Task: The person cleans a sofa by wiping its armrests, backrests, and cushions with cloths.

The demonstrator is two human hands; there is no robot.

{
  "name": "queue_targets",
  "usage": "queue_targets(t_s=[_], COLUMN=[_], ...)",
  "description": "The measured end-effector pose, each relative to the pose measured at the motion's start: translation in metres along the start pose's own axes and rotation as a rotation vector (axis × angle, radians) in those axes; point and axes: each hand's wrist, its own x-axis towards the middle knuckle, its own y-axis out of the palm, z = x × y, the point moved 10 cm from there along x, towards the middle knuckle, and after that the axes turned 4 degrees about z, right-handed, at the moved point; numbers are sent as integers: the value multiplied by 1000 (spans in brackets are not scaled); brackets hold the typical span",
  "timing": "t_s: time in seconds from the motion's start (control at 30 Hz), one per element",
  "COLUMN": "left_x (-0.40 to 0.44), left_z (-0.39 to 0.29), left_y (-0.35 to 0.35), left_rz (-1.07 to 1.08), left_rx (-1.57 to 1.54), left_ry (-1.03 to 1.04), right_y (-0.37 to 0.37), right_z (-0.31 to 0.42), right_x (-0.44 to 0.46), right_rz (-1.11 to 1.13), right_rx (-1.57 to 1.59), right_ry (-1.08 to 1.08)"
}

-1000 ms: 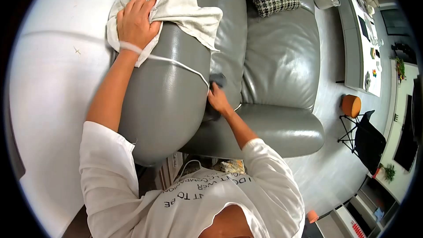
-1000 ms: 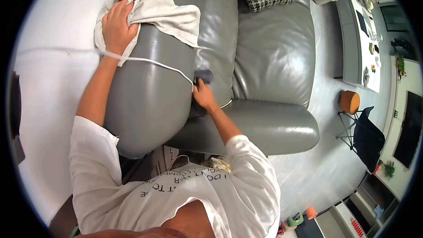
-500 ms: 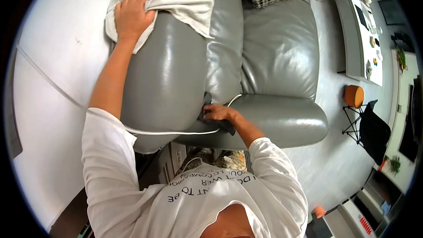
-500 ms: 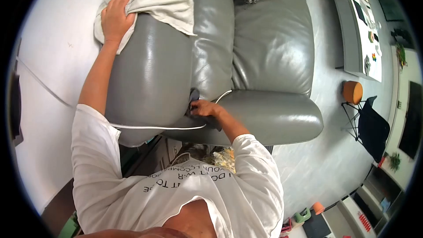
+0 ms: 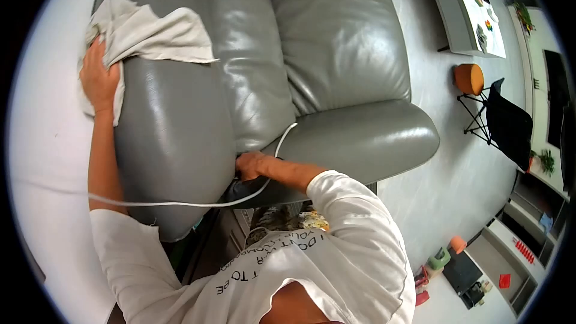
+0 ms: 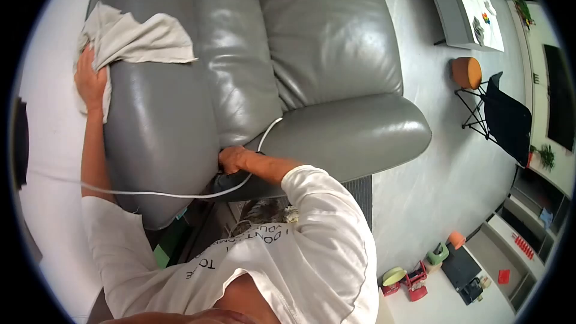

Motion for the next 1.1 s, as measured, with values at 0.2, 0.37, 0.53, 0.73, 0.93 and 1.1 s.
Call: queue_targets(t_s=[0.2, 0.37, 0.53, 0.73, 0.93, 1.1], left_x=[-3, -3, 2, -1, 0, 5], left_z=[10, 15, 1, 6, 0, -8], left_y=[3, 1, -12, -11, -12, -15], left_rz=[64, 120, 143, 169, 155, 171], left_rx=[-7, 51, 128, 72, 98, 12], left_ry=[-16, -66, -116, -177, -127, -120], right_y=[-12, -12, -27, -28, -206, -418], right_z=[-53, -67, -118, -242, -335, -282], right_x=[4, 16, -2, 5, -100, -125], right_rz=[-31, 77, 185, 158, -598, -1264], right_rx=[248, 297, 224, 132, 133, 37], right_ry=[7, -63, -95, 94, 381, -115])
